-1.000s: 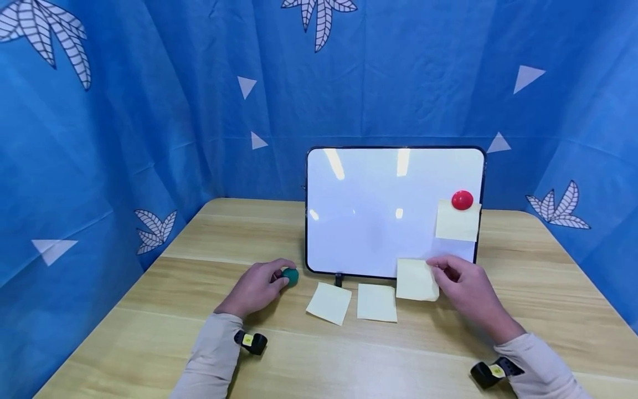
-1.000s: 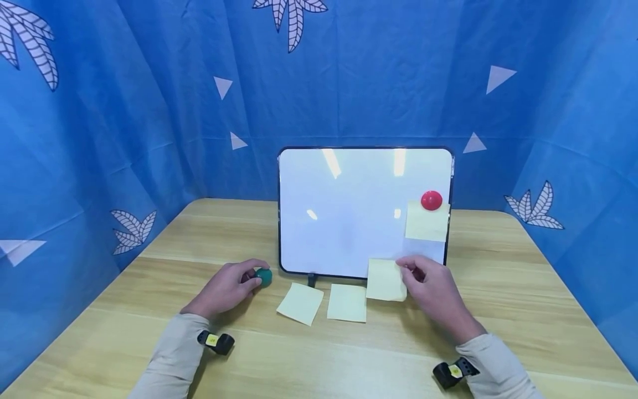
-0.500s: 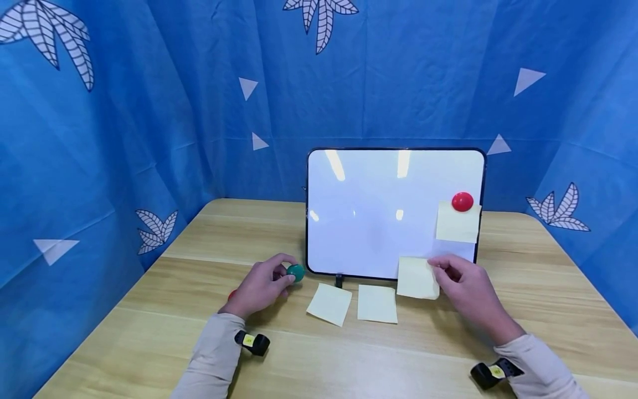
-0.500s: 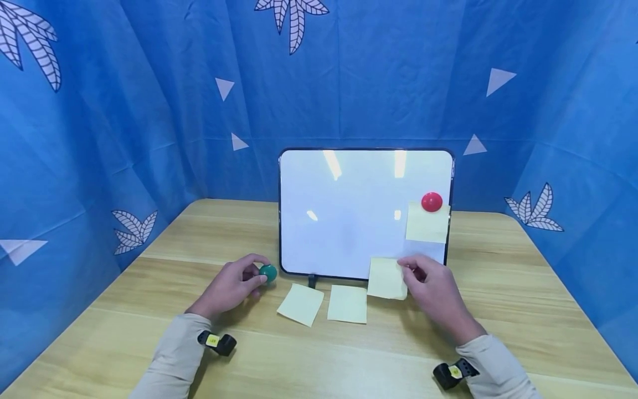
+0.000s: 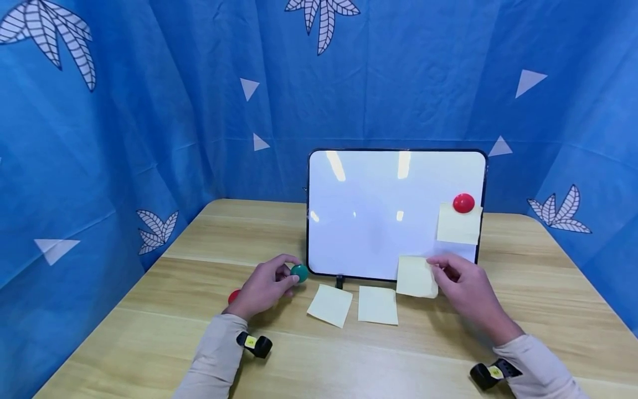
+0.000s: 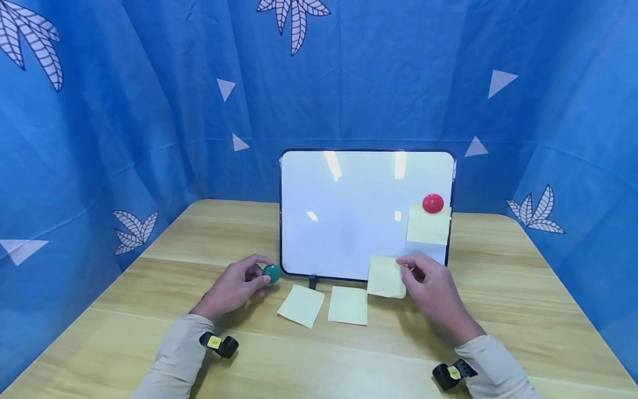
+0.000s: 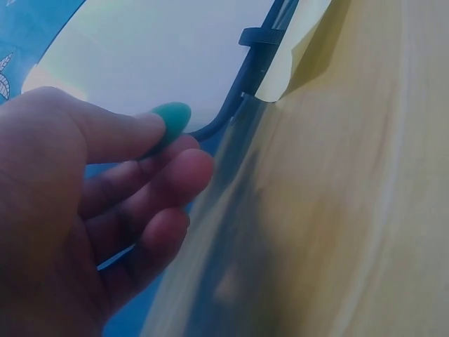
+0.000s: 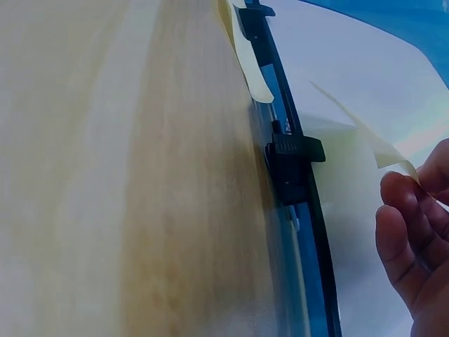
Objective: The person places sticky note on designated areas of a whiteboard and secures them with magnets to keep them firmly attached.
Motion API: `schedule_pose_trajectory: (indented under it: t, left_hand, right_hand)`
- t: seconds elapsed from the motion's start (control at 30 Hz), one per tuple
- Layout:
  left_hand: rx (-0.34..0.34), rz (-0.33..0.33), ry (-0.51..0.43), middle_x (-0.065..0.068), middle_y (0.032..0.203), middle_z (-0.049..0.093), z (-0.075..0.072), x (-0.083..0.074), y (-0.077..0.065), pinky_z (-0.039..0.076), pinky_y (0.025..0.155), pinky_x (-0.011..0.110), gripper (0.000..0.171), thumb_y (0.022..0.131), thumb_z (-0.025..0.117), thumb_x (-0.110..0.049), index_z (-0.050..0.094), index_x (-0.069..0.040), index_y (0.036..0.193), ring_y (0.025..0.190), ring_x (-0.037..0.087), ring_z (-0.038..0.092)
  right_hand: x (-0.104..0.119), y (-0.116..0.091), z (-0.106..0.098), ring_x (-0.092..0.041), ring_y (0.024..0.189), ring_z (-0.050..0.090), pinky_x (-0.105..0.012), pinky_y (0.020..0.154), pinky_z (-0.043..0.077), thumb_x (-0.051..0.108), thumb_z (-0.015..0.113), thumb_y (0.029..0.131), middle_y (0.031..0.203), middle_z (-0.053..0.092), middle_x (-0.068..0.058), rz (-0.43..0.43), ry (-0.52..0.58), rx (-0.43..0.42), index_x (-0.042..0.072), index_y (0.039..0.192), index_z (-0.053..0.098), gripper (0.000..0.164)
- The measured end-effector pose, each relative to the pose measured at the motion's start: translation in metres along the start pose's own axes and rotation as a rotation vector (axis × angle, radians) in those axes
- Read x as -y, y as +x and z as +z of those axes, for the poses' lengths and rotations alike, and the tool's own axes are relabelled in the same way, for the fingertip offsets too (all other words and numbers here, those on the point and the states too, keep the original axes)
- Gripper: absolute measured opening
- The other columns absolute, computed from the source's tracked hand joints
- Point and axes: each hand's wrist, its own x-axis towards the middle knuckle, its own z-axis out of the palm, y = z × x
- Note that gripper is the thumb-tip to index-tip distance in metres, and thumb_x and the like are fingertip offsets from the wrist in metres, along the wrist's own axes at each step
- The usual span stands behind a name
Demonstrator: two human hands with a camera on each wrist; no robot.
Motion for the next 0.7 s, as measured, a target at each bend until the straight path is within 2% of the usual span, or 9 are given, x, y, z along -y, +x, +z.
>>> schedule_pose_trajectory:
  t: [0.23,0.7]
  left_hand:
    - [0.013,-0.001,0.024,0.006,0.089,0.062,0.003,-0.001,0.001,0.058,0.070,0.033,0.034,0.094,0.070,-0.006,0.064,-0.021,0.123,0.072,0.022,0.066]
    - [0.011,0.024,0.055,0.004,0.088,0.063,0.002,0.000,0.001,0.056,0.067,0.032,0.033,0.095,0.069,-0.010,0.064,-0.020,0.127,0.073,0.020,0.067]
  right_hand:
    - [0.001,0.012,-0.005,-0.012,0.071,0.050,-0.017,0.056,0.043,0.002,0.066,0.094,0.088,0.063,0.000,-0.049,-0.043,-0.035,0.007,0.112,0.074,0.020]
    - [0.010,0.021,-0.004,-0.013,0.070,0.051,-0.018,0.056,0.043,0.005,0.067,0.095,0.085,0.063,0.001,-0.039,-0.016,-0.041,0.010,0.112,0.074,0.019]
